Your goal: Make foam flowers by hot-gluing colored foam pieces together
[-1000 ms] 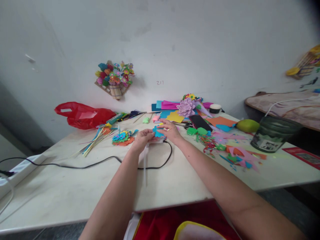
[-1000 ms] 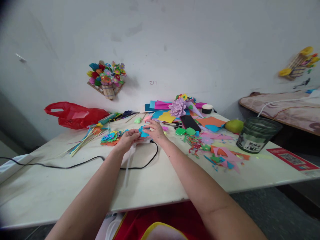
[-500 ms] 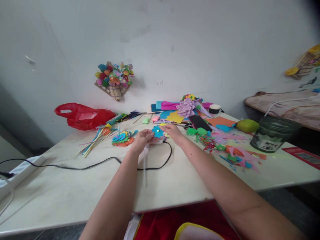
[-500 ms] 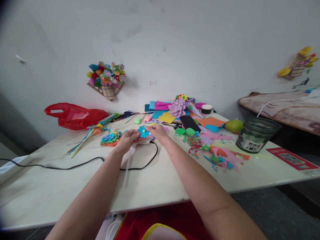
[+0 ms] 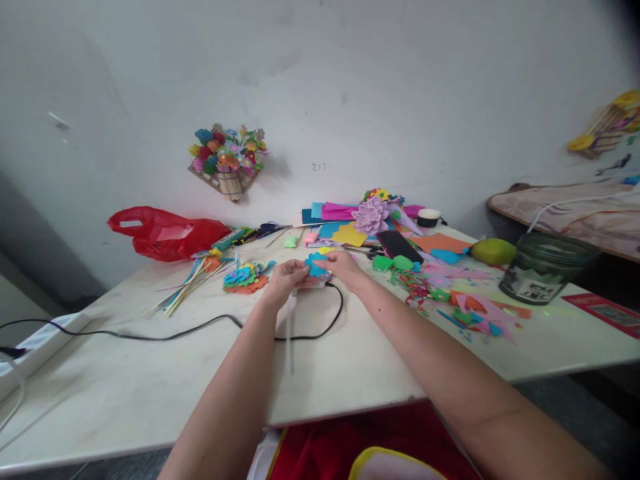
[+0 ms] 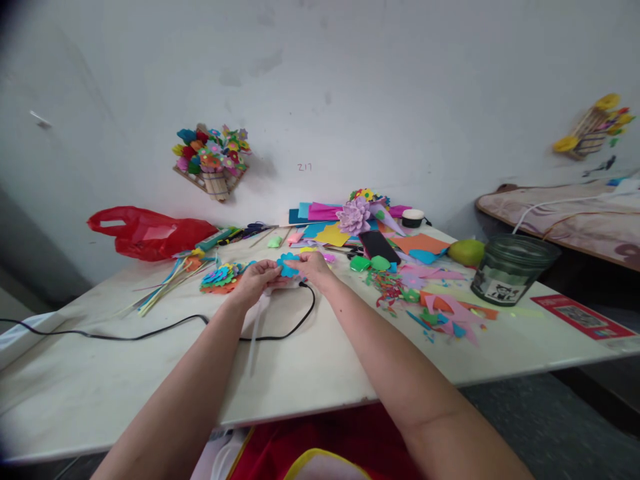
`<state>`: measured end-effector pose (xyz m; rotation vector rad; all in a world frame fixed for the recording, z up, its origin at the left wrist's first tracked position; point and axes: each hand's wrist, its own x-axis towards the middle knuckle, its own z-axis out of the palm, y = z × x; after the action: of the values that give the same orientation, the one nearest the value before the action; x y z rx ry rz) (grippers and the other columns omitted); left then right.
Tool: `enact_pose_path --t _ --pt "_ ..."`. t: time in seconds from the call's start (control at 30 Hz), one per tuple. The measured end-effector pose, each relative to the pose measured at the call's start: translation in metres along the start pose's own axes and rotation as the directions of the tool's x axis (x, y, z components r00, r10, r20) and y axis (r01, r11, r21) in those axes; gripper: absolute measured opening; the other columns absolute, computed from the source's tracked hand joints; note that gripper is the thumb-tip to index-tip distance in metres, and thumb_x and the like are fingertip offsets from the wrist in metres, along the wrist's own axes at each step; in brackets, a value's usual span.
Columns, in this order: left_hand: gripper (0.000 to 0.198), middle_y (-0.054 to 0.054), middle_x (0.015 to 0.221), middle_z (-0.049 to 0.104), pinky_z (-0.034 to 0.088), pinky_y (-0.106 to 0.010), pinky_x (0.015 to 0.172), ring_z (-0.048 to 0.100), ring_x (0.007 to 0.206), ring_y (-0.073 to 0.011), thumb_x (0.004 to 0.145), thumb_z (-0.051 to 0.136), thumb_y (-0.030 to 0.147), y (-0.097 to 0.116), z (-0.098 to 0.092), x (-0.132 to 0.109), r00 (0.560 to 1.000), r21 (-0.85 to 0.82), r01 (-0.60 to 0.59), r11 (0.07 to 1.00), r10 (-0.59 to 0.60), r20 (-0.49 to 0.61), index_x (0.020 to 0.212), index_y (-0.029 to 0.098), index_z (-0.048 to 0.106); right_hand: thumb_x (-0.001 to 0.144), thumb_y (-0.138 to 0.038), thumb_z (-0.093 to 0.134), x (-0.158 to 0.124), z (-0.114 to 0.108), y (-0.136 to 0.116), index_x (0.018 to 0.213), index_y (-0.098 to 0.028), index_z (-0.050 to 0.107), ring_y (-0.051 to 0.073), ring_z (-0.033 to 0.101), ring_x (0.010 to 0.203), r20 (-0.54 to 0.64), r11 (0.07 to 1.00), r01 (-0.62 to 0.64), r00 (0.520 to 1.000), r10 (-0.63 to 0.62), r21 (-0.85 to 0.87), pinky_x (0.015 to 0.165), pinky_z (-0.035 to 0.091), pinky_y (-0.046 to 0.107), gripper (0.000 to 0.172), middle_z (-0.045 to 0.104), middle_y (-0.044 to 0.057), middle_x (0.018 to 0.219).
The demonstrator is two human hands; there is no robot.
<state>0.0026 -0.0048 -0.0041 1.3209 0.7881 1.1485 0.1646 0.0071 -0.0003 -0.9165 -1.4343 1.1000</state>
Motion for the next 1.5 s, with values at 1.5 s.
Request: enact_pose_path --t 1.5 --pt "0.037 -0.001 0.058 0.059 0.050 -0.026 0.058 0.055 0.056 -0.0107 0.060 0.069 0.048 0.001 0.001 0.001 0.966 0.207 -0.120 0.971 0.162 -0.201 0.066 0.012 0.060 0.056 -0.048 0.069 -0.003 0.005 0.002 0.060 -0.014 0.055 0.009 0.048 0.051 0.104 0.996 -0.086 0.991 0.089 -0.031 0.050 0.034 0.022 0.037 0.054 -0.002 0.055"
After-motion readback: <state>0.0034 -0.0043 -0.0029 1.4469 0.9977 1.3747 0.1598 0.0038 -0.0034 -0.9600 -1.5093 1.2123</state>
